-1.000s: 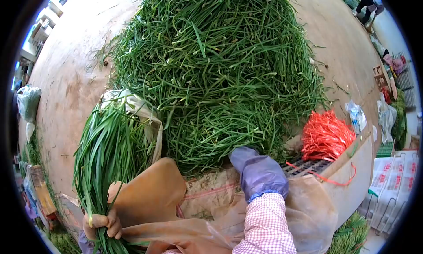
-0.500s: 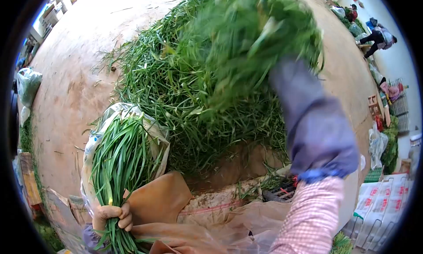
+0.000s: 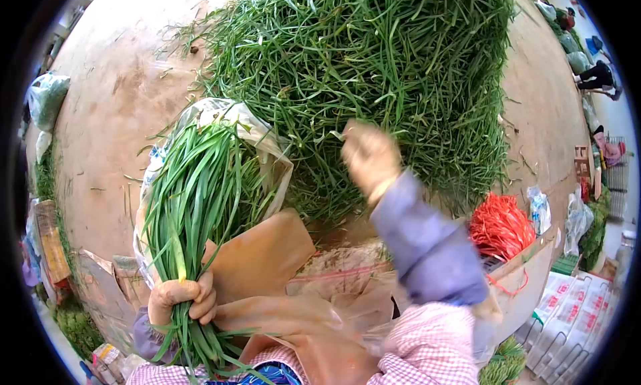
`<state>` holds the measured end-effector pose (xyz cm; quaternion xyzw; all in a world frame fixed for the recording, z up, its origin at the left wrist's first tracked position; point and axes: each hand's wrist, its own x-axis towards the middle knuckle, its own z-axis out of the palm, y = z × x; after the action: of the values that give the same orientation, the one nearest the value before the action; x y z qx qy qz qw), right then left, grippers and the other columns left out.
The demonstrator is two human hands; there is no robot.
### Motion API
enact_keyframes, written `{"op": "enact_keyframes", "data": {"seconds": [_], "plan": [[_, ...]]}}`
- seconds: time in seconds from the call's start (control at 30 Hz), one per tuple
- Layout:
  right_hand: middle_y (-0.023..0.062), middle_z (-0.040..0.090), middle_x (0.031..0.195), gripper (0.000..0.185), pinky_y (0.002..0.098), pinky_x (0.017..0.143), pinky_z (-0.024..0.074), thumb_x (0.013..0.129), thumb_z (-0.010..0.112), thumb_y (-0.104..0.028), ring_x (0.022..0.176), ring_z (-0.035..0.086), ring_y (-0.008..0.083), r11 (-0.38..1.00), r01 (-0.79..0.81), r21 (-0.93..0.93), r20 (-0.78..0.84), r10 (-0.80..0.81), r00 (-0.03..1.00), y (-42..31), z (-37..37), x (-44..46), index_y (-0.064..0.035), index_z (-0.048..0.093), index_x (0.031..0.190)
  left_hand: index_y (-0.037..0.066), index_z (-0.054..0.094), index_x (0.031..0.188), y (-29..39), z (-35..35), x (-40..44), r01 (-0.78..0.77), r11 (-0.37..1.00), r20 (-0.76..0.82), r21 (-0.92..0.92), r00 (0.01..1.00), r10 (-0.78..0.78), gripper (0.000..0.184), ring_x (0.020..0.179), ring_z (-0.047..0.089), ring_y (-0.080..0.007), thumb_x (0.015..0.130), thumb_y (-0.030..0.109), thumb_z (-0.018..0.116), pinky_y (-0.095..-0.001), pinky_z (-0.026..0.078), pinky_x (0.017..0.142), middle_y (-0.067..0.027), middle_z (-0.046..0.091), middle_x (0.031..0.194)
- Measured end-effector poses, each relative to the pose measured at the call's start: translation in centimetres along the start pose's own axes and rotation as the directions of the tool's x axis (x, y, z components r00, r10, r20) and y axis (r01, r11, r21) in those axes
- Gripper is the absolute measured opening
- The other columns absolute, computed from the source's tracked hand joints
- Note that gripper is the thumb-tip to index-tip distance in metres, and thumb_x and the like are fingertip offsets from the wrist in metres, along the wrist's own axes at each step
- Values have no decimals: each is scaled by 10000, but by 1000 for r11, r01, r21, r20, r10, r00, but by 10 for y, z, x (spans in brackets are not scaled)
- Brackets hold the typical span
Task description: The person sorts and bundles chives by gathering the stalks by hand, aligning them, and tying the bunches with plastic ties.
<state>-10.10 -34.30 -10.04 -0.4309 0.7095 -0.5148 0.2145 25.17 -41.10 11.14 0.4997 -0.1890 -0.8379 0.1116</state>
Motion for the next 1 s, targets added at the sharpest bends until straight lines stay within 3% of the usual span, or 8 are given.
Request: {"op": "enact_keyframes", "data": {"seconds": [0.03, 0.17, 0.23, 0.43, 0.6, 0.8, 0.97, 1.0], "plan": [[79, 699, 1074, 245, 337, 903, 532, 846, 740, -122, 1026, 648, 192, 885, -390, 256, 167, 357, 919, -8, 24, -46, -86, 698, 1085, -58, 556, 900, -2, -1, -1, -12, 1000, 40, 24, 999, 11, 205, 459, 465, -174, 750, 64, 625, -305, 409, 449, -99, 511, 621], [78, 661, 1111, 400, 321, 960, 466, 897, 678, -169, 1076, 606, 180, 590, -716, 374, 810, 170, 562, -95, 80, -131, 1, 588, 1248, -27, 573, 1061, -7, 10, -8, -42, 970, 64, 241, 998, 27, 324, 467, 432, -123, 746, 27, 627, -267, 379, 448, -48, 488, 662], [90, 583, 1270, 652, 338, 1039, 397, 875, 711, -205, 1183, 543, 202, 305, -714, 630, 766, -99, 635, -142, 92, -145, -34, 405, 1425, -3, 619, 827, -3, 27, -19, -51, 881, 54, 471, 998, 29, 111, 494, 483, -124, 722, -39, 609, -259, 392, 465, -46, 519, 663], [80, 466, 1414, 920, 383, 1094, 345, 800, 754, -453, 1314, 427, 218, -32, -456, 889, 429, -285, 857, -214, 107, -166, -49, 289, 1483, 24, 594, 1164, -9, 36, -60, -295, -11, 274, 955, 873, 402, 426, 888, 637, -186, 771, 158, 689, -321, 505, 782, -103, 679, 958], [103, 578, 1285, 906, 407, 978, 493, 791, 523, -763, 1143, 588, 265, -74, -175, 982, 177, 28, 984, -238, 83, -172, -54, 456, 1351, 10, 489, 1327, -14, -16, -105, -463, 162, 419, 871, 874, 245, 585, 1058, 581, -154, 792, 45, 721, -312, 474, 918, -100, 632, 1179], [136, 656, 1039, 459, 403, 797, 559, 939, 595, -436, 894, 647, 267, -431, -140, 892, 216, 133, 967, -164, 85, -166, -48, 573, 1184, 3, 608, 1177, -38, -93, -151, -286, 78, 283, 955, 958, 48, 513, 960, 573, -165, 678, 22, 725, -336, 473, 861, -83, 654, 1091], [4, 598, 754, 247, 278, 508, 524, 977, 564, -330, 603, 607, 151, -107, -362, 926, 371, 82, 925, -145, 65, -149, -89, 605, 948, -2, 579, 1208, -65, -109, -150, -391, 282, 364, 876, 920, 144, 508, 978, 547, -137, 717, 4, 711, -309, 461, 889, -53, 644, 1082], [-6, 561, 696, 235, 277, 477, 510, 984, 551, -312, 585, 593, 129, -10, -316, 949, 297, 366, 882, -176, 57, -149, -86, 601, 939, 0, 581, 1211, -67, -109, -147, -401, 285, 370, 871, 916, 158, 507, 979, 544, -132, 722, 10, 714, -311, 463, 883, -52, 643, 1085]]}}
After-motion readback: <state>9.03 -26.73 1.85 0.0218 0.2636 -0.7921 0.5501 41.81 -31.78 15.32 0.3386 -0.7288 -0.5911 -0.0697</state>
